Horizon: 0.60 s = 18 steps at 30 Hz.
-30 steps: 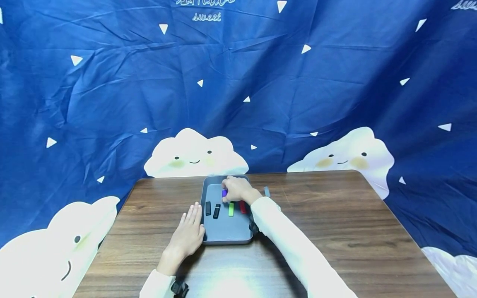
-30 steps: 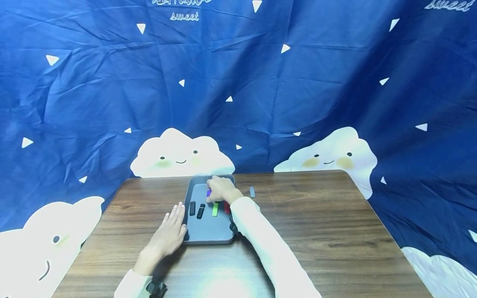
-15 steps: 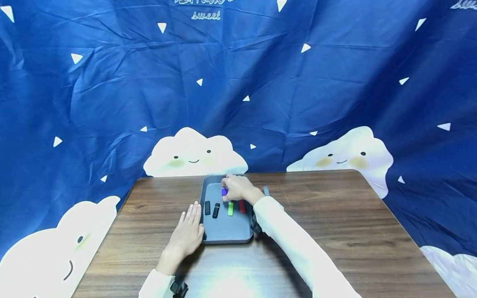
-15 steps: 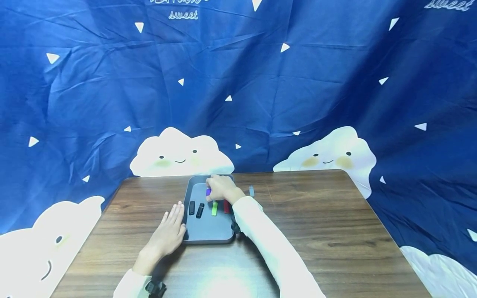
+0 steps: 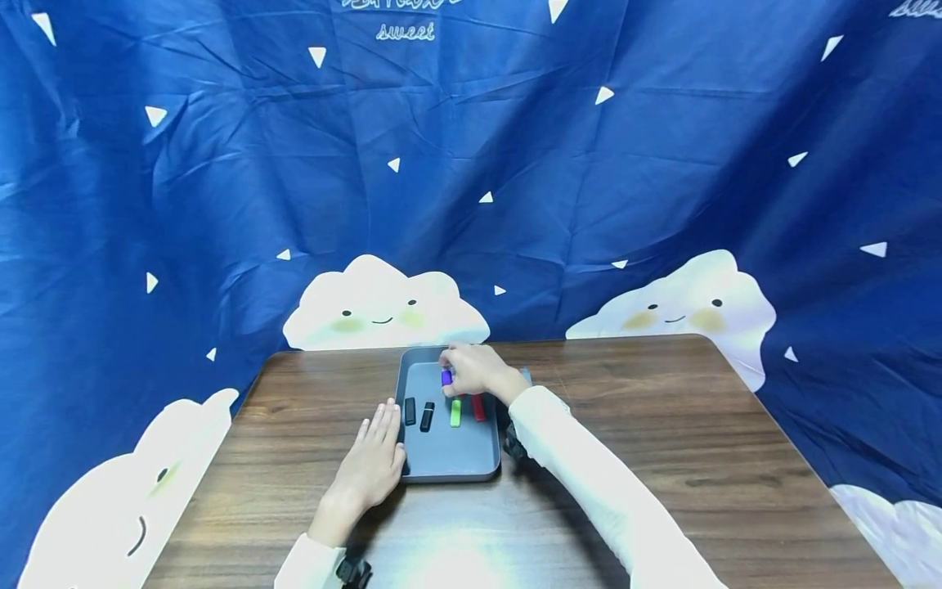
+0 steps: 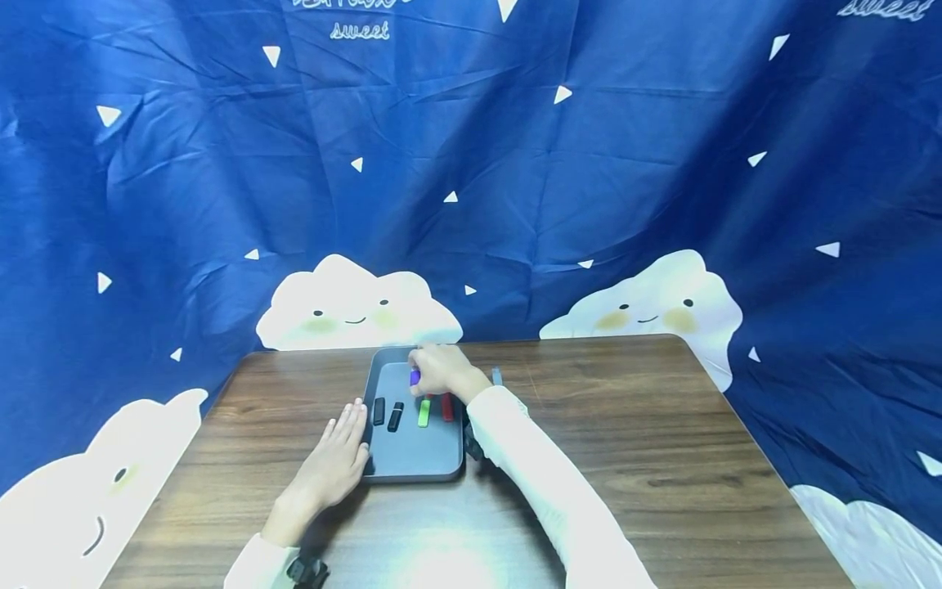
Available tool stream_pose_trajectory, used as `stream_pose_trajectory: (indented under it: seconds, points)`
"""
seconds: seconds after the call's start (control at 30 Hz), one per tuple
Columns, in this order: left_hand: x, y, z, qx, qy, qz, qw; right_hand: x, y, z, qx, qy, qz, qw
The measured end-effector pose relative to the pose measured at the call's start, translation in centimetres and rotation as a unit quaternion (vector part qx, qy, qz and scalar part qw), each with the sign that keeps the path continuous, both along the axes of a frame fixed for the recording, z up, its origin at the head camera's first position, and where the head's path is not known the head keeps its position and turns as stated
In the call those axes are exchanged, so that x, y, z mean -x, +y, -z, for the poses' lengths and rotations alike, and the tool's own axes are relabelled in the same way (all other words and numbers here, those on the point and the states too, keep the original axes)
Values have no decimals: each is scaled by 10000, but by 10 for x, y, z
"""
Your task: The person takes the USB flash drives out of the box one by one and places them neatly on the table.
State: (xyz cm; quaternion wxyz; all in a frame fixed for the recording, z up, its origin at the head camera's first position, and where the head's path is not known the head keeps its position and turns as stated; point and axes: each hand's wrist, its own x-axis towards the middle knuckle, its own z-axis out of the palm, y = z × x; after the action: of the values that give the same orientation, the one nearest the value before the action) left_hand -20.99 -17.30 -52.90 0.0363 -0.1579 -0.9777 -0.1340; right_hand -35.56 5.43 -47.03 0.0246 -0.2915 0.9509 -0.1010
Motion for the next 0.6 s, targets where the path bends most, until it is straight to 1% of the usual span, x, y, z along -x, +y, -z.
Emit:
stream_pose_trajectory:
  seconds: [0.1, 0.23, 0.3, 0.33, 0.5, 0.6]
  points:
    - [2, -1, 3, -106, 99, 57, 9999, 0, 3, -1, 31, -1, -26, 10000]
    - [7, -4, 17, -78, 464, 159, 9988, -2, 6, -2, 67, 44, -78, 9999]
    - [7, -4, 20, -35, 538, 172, 9984, -3, 8, -3, 42, 90, -96, 9999]
    - [7, -3, 18, -37, 523, 181, 9985, -4, 9, -3, 39, 107, -102, 9999]
    - [2, 6, 5, -96, 243, 154, 9995, -6, 12, -4, 62, 131, -144, 9998]
    - [0, 8, 5, -56, 237, 147, 9996, -8, 16, -6, 51, 138, -161, 9998]
